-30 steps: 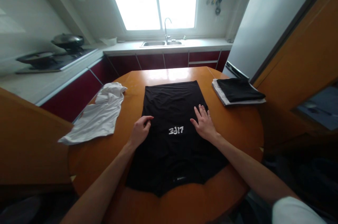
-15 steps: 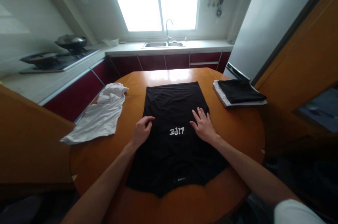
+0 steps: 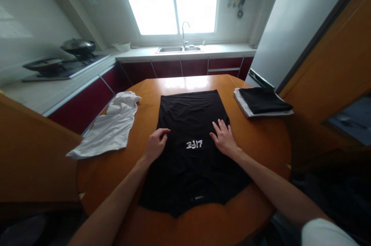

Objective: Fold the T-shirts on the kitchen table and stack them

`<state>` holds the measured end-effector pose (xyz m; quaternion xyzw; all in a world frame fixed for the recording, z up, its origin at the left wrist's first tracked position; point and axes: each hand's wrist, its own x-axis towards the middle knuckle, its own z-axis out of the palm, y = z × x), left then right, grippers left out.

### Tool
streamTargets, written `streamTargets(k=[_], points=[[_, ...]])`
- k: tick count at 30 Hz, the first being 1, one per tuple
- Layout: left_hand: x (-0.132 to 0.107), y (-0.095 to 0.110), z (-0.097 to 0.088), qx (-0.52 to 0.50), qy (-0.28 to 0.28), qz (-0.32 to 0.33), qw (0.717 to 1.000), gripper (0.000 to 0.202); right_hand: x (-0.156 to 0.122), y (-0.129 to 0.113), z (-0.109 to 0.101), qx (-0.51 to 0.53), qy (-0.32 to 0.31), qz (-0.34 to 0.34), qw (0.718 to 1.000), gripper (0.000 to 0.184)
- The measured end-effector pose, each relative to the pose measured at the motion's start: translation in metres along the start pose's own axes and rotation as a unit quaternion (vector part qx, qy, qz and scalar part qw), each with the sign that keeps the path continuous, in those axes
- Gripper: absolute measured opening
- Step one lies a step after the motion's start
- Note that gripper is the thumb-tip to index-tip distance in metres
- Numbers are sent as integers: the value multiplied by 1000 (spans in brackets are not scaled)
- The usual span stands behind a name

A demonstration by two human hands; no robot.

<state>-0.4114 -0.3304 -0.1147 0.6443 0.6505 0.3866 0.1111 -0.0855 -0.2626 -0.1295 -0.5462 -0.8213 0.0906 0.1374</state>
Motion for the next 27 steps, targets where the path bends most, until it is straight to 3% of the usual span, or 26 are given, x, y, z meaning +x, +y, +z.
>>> streamTargets(k=[27], points=[[-1,6,-2,-6,-5,7,1000,30,0,-2,-1,1,-65,3,998,63]])
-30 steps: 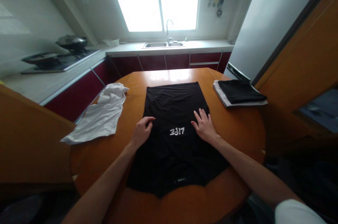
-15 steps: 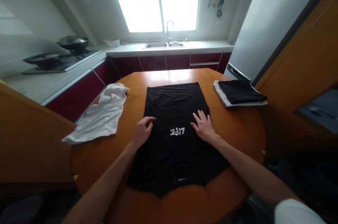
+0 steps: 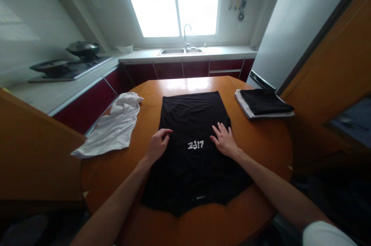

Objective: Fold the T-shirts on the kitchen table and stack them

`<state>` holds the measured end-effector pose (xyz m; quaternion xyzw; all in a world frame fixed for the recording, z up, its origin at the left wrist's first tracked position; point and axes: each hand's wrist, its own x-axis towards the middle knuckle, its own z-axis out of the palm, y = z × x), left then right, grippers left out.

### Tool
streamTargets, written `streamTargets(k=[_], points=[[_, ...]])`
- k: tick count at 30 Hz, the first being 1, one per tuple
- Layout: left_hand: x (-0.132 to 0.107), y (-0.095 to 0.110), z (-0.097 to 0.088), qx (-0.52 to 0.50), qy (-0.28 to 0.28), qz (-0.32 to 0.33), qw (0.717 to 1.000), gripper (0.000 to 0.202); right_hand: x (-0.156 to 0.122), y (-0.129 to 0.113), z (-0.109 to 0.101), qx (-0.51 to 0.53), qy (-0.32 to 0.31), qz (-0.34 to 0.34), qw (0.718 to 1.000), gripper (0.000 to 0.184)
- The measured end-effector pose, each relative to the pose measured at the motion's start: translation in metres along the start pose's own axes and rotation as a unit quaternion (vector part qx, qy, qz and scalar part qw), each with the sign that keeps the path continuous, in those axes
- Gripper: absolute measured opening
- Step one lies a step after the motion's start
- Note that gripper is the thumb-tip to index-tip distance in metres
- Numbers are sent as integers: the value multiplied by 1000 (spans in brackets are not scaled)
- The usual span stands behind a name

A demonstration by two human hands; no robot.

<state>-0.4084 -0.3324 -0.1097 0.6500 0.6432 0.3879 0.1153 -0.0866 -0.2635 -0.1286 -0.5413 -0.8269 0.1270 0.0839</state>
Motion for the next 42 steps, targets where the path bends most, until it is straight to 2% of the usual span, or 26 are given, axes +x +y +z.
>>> streamTargets(k=[14,25,31,34,37,39,42], points=[[-1,0,0,-8,-9,1,1000,28,0,1,1,1,-5,0,1000,63],[-7,7,1,-17,-13,7,1000,24,2,13,18,-21,24,-17,999,61],[-7,5,4,-26,-8,16,999,25,0,9,16,-25,26,-16,999,61],[-5,6,3,-37,-12,8,999,25,-2,5,10,-11,49,-25,998,59],[-5,16,-10,-92,-39,-6,995,26,-5,2,-5,40,101,-68,992,55],[-8,29,-27,-124,-84,-13,989,30,-12,4,-21,102,131,-108,980,50],[-25,51,-57,-100,-160,7,982,32,-33,10,-44,177,140,-150,963,38]])
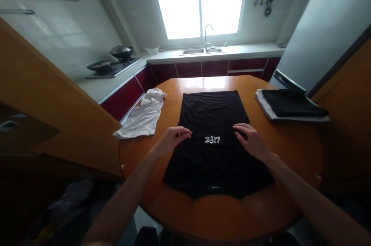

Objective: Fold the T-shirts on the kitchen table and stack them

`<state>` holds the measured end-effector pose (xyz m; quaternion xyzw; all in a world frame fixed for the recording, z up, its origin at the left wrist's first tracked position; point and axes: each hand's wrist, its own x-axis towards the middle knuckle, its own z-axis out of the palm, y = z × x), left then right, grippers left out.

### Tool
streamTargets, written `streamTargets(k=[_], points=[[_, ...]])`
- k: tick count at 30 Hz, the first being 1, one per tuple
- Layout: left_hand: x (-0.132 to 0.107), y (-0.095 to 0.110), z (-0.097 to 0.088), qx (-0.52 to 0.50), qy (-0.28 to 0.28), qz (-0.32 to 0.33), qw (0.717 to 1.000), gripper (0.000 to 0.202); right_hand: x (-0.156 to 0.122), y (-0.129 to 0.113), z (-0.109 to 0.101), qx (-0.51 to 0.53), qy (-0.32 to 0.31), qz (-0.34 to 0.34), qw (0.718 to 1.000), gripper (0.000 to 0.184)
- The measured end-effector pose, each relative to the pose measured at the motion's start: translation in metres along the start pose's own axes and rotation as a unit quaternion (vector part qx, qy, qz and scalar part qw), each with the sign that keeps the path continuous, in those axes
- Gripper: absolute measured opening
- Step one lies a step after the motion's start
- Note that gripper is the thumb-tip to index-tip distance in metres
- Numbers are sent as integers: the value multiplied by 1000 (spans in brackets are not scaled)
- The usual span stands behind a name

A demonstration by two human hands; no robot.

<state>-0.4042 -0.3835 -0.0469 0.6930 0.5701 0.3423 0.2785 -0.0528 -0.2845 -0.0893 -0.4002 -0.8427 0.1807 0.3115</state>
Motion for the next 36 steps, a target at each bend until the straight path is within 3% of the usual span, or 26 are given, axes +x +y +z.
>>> streamTargets(k=[2,5,9,12,18,29,32,36], points=[[-23,14,-6,28,-62,15,998,31,-18,-5,-16,23,-17,-20,999,31],[-60,22,-1,29,-151,28,988,29,-54,-10,-29,37,-65,-63,995,25],[-103,18,20,36,-196,25,980,22,-98,-10,-34,25,-121,-96,988,21],[-126,13,30,97,-165,32,981,22,-121,-8,-37,4,-140,-109,984,17],[-154,1,33,251,-60,118,959,18,-145,-1,-39,-40,-136,-129,981,18],[-168,-11,46,305,39,156,939,17,-160,-2,-17,-67,-79,-132,986,19],[-171,-13,43,299,42,156,940,18,-162,-1,-18,-68,-65,-132,987,18],[-171,-16,28,290,-10,174,941,26,-165,3,-21,-72,-66,-139,985,18]])
